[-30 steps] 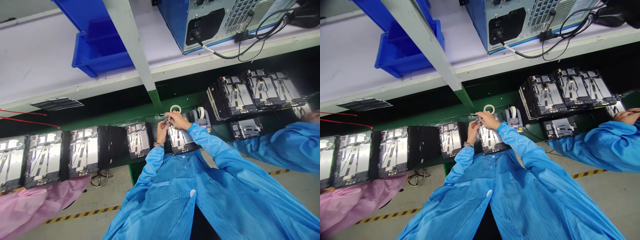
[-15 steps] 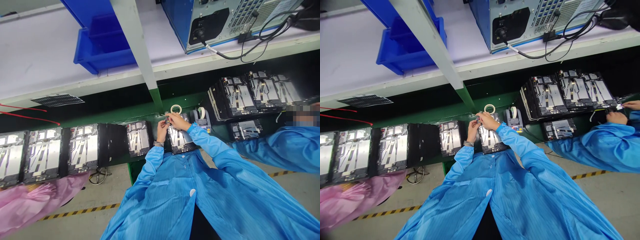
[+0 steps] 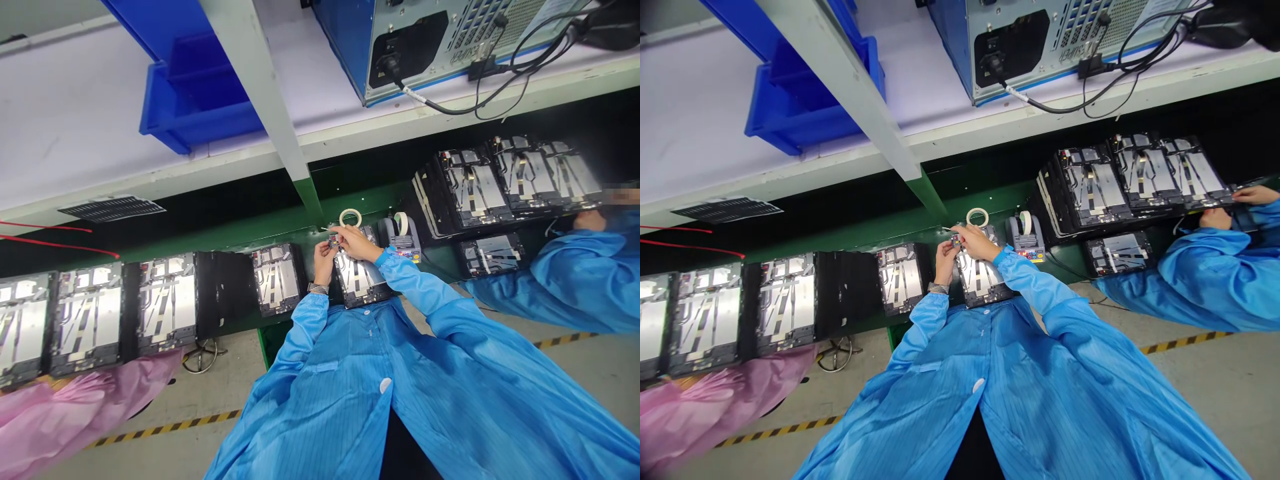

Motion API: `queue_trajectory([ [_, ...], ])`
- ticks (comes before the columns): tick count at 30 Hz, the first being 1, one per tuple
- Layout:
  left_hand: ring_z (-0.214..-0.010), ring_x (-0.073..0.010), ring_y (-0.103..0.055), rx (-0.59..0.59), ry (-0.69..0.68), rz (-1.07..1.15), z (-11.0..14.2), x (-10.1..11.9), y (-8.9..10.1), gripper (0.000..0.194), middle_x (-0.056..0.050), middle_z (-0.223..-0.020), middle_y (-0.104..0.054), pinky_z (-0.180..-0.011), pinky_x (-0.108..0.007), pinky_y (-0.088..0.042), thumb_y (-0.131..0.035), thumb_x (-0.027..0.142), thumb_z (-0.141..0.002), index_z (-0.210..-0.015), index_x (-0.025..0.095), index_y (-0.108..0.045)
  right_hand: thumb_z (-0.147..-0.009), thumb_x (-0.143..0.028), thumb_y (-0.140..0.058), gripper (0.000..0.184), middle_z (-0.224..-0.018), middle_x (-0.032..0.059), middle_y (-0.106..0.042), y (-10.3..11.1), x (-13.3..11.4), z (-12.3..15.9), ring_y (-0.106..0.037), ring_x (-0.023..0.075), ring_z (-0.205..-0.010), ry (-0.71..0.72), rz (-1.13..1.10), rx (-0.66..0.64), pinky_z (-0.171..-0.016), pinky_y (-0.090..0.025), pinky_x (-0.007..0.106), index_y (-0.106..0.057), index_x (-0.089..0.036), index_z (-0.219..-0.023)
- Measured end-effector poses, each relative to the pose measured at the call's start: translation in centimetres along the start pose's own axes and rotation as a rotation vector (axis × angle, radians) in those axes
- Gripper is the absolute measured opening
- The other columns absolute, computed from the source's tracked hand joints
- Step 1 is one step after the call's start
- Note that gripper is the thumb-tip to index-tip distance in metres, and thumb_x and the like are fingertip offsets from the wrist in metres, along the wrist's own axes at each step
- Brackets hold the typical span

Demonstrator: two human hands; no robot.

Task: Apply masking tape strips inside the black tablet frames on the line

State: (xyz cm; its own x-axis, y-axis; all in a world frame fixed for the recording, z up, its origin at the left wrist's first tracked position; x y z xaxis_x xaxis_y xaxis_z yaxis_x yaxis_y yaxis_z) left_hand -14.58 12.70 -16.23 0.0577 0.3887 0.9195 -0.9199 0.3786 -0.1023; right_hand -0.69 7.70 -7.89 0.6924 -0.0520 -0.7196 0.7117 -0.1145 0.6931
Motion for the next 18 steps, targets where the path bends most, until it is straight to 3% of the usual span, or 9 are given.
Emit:
queue_trajectory([
  [8, -0.105, -0.0206, -0.067, 0.001, -0.04, -0.008, 0.0, 0.0, 0.0, 0.04, -0.007, -0.114, -0.069, -0.106, -0.043, -0.051, -0.086, 0.031, -0.079, -0.11, 0.022, -0.062, -0.089, -0.004, -0.053, 0.058, -0.098, 0.007, -0.064, 0.2, -0.2, 0.1, -0.054, 0.0278, -0.1, -0.015, -0.029, 0.011, -0.099, -0.041, 0.045, -0.06, -0.02, -0.144],
  [11, -0.109, -0.0212, -0.066, 0.011, -0.053, -0.035, 0.1, 0.0, 0.1, 0.042, -0.008, -0.117, -0.068, -0.106, -0.043, -0.051, -0.086, 0.033, -0.078, -0.111, 0.023, -0.062, -0.085, -0.007, -0.058, 0.054, -0.098, 0.0064, -0.066, 1.7, -0.3, 0.8, -0.055, 0.0279, -0.102, -0.088, -0.198, 0.156, -0.101, -0.042, 0.046, -0.064, -0.021, -0.137],
  [14, -0.115, -0.0222, -0.065, 0.014, -0.067, -0.045, 0.2, 0.1, 0.1, 0.042, -0.008, -0.122, -0.066, -0.108, -0.043, -0.05, -0.084, 0.032, -0.078, -0.112, 0.023, -0.062, -0.086, -0.019, -0.067, 0.048, -0.092, 0.0028, -0.067, 2.1, -0.6, 3.0, -0.058, 0.0232, -0.089, -0.244, -0.669, 0.283, -0.087, -0.048, 0.04, -0.064, -0.023, -0.133],
  [18, -0.126, -0.0234, -0.061, 0.048, -0.153, -0.06, 0.6, 1.1, 0.2, 0.049, -0.009, -0.138, -0.058, -0.108, -0.04, -0.05, -0.082, 0.026, -0.079, -0.123, 0.027, -0.059, -0.084, -0.027, -0.075, 0.048, -0.089, 0.0017, -0.07, -2.1, -2.9, 6.4, -0.06, 0.0171, -0.073, -0.448, -1.464, 0.186, -0.068, -0.047, 0.031, -0.065, -0.023, -0.131],
])
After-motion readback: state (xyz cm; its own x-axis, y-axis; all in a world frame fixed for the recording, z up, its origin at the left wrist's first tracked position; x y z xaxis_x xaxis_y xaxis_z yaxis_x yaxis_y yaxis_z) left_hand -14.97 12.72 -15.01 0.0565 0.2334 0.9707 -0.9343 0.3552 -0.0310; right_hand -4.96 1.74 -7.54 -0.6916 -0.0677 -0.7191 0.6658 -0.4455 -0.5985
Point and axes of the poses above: each hand's wrist, its own z-axis away from the middle knuckle, its own y-axis out of the back of the hand, x = y × z, the point moved 8 cm from there along -z, towards the middle knuckle
